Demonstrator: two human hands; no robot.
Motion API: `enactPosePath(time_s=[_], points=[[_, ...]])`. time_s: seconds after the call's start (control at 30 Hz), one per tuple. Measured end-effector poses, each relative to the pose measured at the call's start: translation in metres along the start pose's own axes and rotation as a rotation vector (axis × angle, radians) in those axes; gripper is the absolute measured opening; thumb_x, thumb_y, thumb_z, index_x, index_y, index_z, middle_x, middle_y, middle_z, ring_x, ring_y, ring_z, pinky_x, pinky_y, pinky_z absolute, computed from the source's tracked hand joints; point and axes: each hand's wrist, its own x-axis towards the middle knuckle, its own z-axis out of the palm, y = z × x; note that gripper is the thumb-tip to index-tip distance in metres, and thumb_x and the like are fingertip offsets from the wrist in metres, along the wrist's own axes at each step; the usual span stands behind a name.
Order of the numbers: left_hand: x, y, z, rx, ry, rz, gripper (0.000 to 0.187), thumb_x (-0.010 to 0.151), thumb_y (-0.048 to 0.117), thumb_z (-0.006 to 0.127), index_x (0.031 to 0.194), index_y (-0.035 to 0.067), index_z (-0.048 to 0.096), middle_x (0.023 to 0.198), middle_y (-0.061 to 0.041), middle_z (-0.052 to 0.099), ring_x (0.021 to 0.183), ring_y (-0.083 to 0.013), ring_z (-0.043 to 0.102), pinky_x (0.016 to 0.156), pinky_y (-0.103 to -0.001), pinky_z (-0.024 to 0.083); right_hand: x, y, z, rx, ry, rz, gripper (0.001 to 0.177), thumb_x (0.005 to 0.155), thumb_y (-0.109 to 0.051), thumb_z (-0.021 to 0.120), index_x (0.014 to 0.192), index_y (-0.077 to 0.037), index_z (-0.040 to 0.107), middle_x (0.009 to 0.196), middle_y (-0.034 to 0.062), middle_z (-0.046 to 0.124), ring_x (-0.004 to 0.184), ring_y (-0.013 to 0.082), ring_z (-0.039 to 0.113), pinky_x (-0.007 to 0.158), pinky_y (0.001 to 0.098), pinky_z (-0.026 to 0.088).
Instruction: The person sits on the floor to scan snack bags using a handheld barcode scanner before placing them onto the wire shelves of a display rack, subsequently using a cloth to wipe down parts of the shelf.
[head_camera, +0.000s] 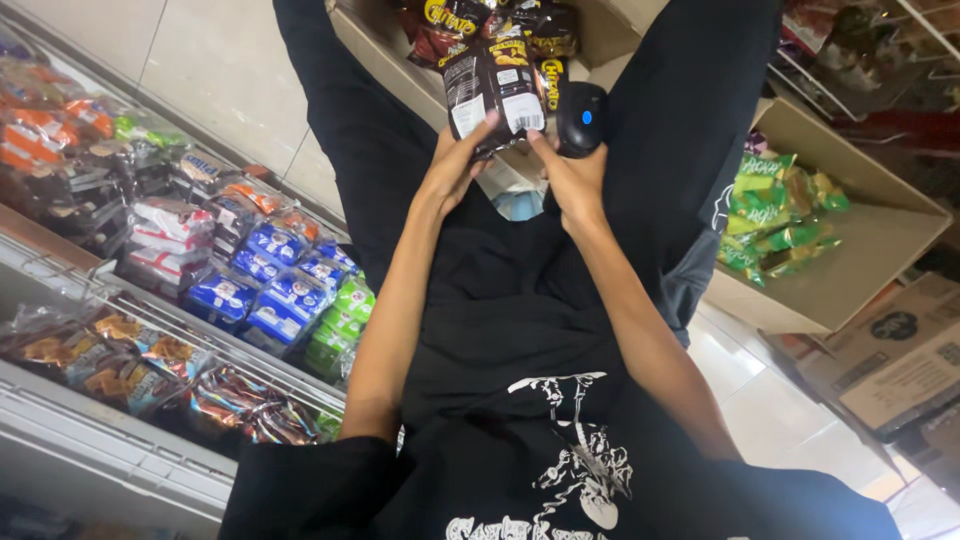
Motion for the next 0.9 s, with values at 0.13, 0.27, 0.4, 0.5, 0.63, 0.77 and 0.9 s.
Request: enactPosePath(time_s=[0.13,0.27,0.4,0.5,0.63,0.77,0.9], points=[[-0.007,0.003,0.009,0.127,-0.004,0.001,0.041,0.086,0.017,0.084,0.116,0.001,0.062,0.087,-0.002,0.069,0.057,-0.0042,0.055,0.045,-0.021,0.039,0.005,0.010,-0.009,0.022,0.071,0.019,0.024,0.082,-0.012,0.086,0.090,-0.006,0.064,0.080,0.0003,0.066,0.061,0.0080,0.062,0.053,0.0249,0.050],[-0.007,0.015,0.004,0.125,-0.066,-0.016,0.043,0.083,0.014,0.087,0.115,0.000,0.062,0.089,-0.005,0.071,0.057,-0.0058,0.056,0.045,-0.021,0.041,0.004,0.007,-0.015,0.003,0.071,-0.067,0.035,0.082,-0.009,0.086,0.101,-0.009,0.057,0.091,-0.0019,0.069,0.082,0.0062,0.068,0.073,0.0235,0.056],[-0.010,0.018,0.012,0.219,-0.042,0.054,0.043,0.083,0.015,0.087,0.115,0.001,0.062,0.090,-0.003,0.072,0.060,-0.0050,0.060,0.044,-0.021,0.042,0.001,-0.008,-0.024,-0.102,-0.033,0.043,0.018,0.090,-0.012,0.081,0.090,0.000,0.067,0.078,0.0009,0.062,0.069,0.0139,0.056,0.063,0.0327,0.044],[-0.008,0.013,0.014,0.253,0.005,0.086,0.040,0.085,0.012,0.087,0.113,-0.001,0.063,0.088,-0.004,0.070,0.059,-0.0061,0.058,0.044,-0.022,0.043,-0.002,-0.007,-0.020,-0.053,0.016,-0.159,0.015,0.089,-0.012,0.081,0.093,-0.003,0.070,0.083,-0.0042,0.068,0.075,0.0067,0.062,0.066,0.0267,0.051],[0.002,0.002,-0.002,0.245,0.154,0.251,0.041,0.085,0.011,0.086,0.115,0.000,0.060,0.089,-0.005,0.071,0.058,-0.0073,0.056,0.044,-0.022,0.041,0.001,-0.009,-0.028,-0.295,0.098,-0.345,0.023,0.093,-0.016,0.083,0.086,0.000,0.068,0.071,0.0000,0.065,0.065,0.0081,0.058,0.059,0.0295,0.047],[0.012,-0.009,-0.021,0.138,0.381,0.300,0.050,0.080,0.008,0.085,0.120,0.003,0.056,0.095,-0.004,0.071,0.067,-0.0087,0.065,0.043,-0.023,0.046,-0.011,-0.002,-0.025,-0.442,-0.242,-0.252,0.027,0.091,-0.023,0.083,0.089,0.001,0.070,0.071,0.0045,0.067,0.066,0.0077,0.058,0.060,0.0314,0.049],[0.019,-0.024,-0.027,0.141,0.281,0.427,0.048,0.086,0.005,0.086,0.124,0.002,0.058,0.109,-0.006,0.072,0.089,-0.0090,0.071,0.072,-0.022,0.059,-0.015,0.011,-0.008,-0.431,-0.339,-0.223,0.025,0.090,-0.024,0.078,0.093,0.000,0.072,0.073,0.0032,0.072,0.066,0.0090,0.066,0.061,0.0315,0.052]])
